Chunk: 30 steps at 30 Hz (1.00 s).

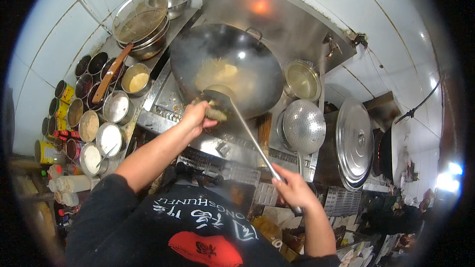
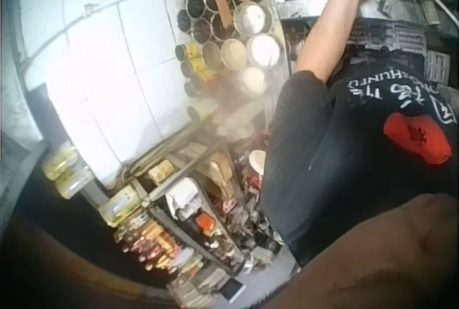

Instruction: The person stir-fries noodles in a wok over a high flame, adding seasonings and vegetables from nearby containers. They use a ladle to toss the noodles and incorporate ingredients, then transfer the cooked noodles into a serving bowl.

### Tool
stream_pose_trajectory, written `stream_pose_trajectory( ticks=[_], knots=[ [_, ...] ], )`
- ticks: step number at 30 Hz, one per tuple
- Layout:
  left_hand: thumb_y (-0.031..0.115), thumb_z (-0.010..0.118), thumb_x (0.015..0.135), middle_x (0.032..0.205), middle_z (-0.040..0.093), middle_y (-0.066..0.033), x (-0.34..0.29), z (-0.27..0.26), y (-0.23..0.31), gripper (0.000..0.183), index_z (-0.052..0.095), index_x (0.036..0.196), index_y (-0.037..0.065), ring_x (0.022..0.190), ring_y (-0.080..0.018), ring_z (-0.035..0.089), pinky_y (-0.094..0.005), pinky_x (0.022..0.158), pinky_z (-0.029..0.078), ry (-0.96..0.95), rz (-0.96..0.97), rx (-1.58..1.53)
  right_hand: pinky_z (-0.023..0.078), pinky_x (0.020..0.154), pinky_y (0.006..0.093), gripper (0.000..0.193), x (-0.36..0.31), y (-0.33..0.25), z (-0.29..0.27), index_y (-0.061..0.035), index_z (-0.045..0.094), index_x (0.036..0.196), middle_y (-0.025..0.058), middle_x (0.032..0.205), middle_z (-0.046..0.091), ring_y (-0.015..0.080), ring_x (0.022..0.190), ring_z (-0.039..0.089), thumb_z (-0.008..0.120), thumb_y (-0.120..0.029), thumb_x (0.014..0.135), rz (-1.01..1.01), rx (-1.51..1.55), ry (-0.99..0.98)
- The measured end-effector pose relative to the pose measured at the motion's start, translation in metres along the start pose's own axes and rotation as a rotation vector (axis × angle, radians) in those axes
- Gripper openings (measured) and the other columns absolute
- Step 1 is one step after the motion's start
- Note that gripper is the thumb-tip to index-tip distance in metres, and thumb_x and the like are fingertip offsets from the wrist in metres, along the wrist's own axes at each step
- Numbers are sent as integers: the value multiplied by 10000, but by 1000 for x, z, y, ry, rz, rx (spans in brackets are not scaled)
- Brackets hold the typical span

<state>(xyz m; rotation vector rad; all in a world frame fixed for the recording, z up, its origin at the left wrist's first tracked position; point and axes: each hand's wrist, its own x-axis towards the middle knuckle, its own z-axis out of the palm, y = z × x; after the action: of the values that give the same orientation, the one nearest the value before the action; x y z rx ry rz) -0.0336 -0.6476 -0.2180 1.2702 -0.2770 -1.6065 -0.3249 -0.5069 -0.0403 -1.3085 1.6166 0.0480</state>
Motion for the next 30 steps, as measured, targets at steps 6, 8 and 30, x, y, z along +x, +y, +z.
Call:
stream_pose_trajectory(
  ticks=[6, 8, 30],
  knots=[
    [78, 521, 847, 912, 622, -160, 5, -14, -43, 207, 496, 1010, -47, 832, -303, 684, -419, 670, 616, 0, -3, -45, 494, 840, 396, 506, 119, 31, 34, -8, 444, 1388, 288, 996, 648, 389, 951, 650, 567, -188, 931, -358, -191, 282],
    [34, 486, 826, 1077, 605, -201, -33, -39, -69, 318, 464, 1134, -42, 968, -344, 666, -493, 749, 593, -4, 13, -100, 479, 891, 393, 506, 115, 32, 36, -7, 442, 1389, 310, 1085, 633, 409, 1038, 630, 562, -187, 932, -323, -136, 308],
    [44, 483, 857, 1154, 566, -191, -36, -38, -31, 382, 455, 1218, -76, 1013, -335, 639, -442, 758, 604, -169, -15, -142, 506, 538, 306, 492, 16, -21, -11, -30, 446, 1411, 58, 729, 620, 161, 567, 605, 582, -103, 944, -92, 79, 70]
  ],
)
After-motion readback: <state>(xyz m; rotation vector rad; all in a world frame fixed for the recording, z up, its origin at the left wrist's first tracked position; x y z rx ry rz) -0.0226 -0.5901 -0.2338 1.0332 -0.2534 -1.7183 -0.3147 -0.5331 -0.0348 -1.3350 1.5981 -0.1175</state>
